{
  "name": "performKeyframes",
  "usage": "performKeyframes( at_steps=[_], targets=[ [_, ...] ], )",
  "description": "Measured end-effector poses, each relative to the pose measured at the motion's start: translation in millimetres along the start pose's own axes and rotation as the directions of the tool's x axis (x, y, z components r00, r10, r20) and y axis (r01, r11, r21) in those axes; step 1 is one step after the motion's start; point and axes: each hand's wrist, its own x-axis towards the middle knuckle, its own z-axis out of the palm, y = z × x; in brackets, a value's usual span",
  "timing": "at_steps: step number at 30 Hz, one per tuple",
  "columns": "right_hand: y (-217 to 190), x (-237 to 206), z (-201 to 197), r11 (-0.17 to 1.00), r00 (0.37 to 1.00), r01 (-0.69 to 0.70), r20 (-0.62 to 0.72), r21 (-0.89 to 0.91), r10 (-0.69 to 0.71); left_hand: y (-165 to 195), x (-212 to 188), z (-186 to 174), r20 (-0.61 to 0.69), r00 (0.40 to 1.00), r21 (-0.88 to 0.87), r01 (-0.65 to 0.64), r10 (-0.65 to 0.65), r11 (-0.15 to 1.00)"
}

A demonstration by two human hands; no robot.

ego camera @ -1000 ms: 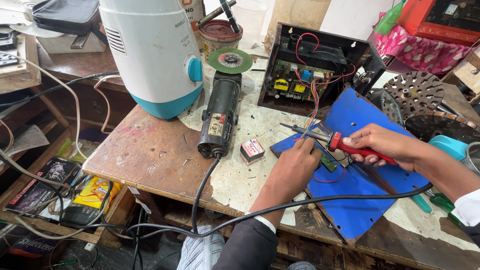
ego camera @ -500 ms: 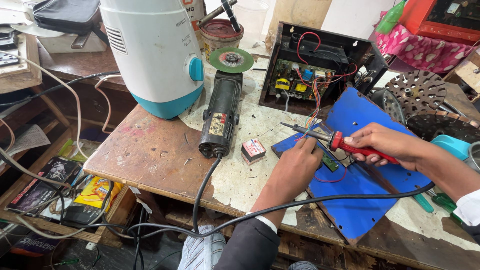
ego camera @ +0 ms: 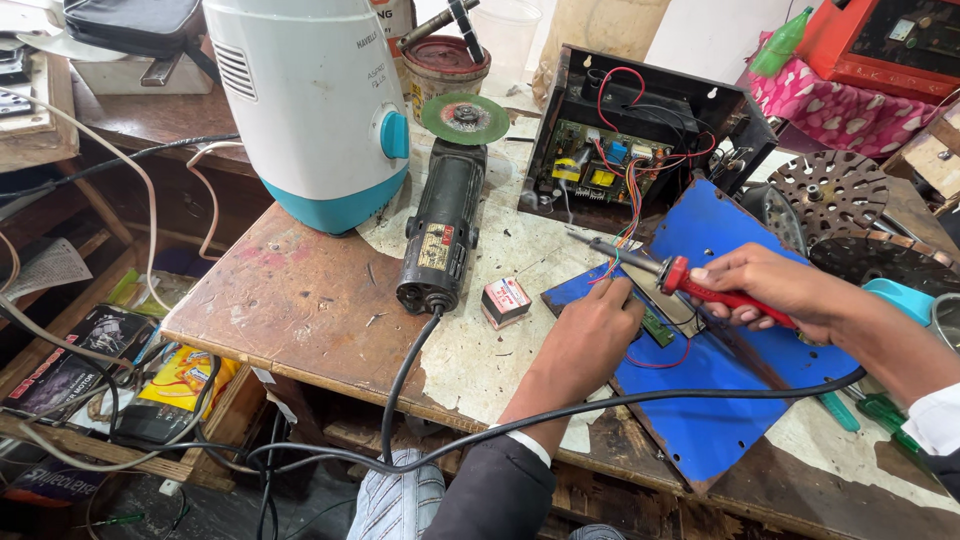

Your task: The person solders components and wires onto a green circuit board clamped on a blue metal sheet at a workbench. They hold a red soldering iron in one hand, feed solder wire to the joints, and reposition the board and wires between solder points.

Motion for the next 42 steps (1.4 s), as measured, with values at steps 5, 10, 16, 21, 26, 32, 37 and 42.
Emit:
performKeyframes(
  at_steps=[5, 10, 16, 21, 26, 32, 37, 42],
  targets=[
    [-1, -15, -5, 0.999, 0.993, -0.016, -0.116, 0.028, 0.019, 1, 0, -2, -0.013, 1.000, -0.017, 0.005, -0.006, 1.000],
    [7, -38, -8, 0.999, 0.975, 0.020, -0.220, -0.047, -0.030, 2, -1, -3, -0.041, 0.999, -0.017, -0.006, 0.006, 1.000],
    [23, -91, -14, 0.955, 0.923, -0.048, -0.378, -0.294, -0.070, 6, -8, -1, -0.057, 0.998, -0.021, -0.001, -0.001, 1.000],
    [35, -123, -9, 0.942, 0.920, -0.088, -0.388, -0.324, -0.048, 9, -12, -1, -0.087, 0.996, -0.056, -0.011, 0.006, 0.998],
    [51, -141, 0, 0.954, 0.927, -0.060, -0.372, -0.294, -0.057, 13, -8, 0, -0.067, 0.998, -0.049, 0.007, -0.010, 0.999],
    [49, -152, 4, 0.908, 0.920, -0.109, -0.386, -0.404, -0.061, 17, -7, -2, -0.085, 0.996, -0.068, -0.010, 0.004, 0.998],
    [39, -167, 15, 0.828, 0.928, -0.197, -0.372, -0.525, -0.016, 18, -6, -3, -0.062, 0.998, -0.073, 0.014, -0.018, 0.997],
    [34, -172, 25, 0.785, 0.925, -0.223, -0.380, -0.578, -0.017, 17, -10, -4, -0.074, 0.997, -0.058, 0.003, -0.007, 0.998]
  ],
)
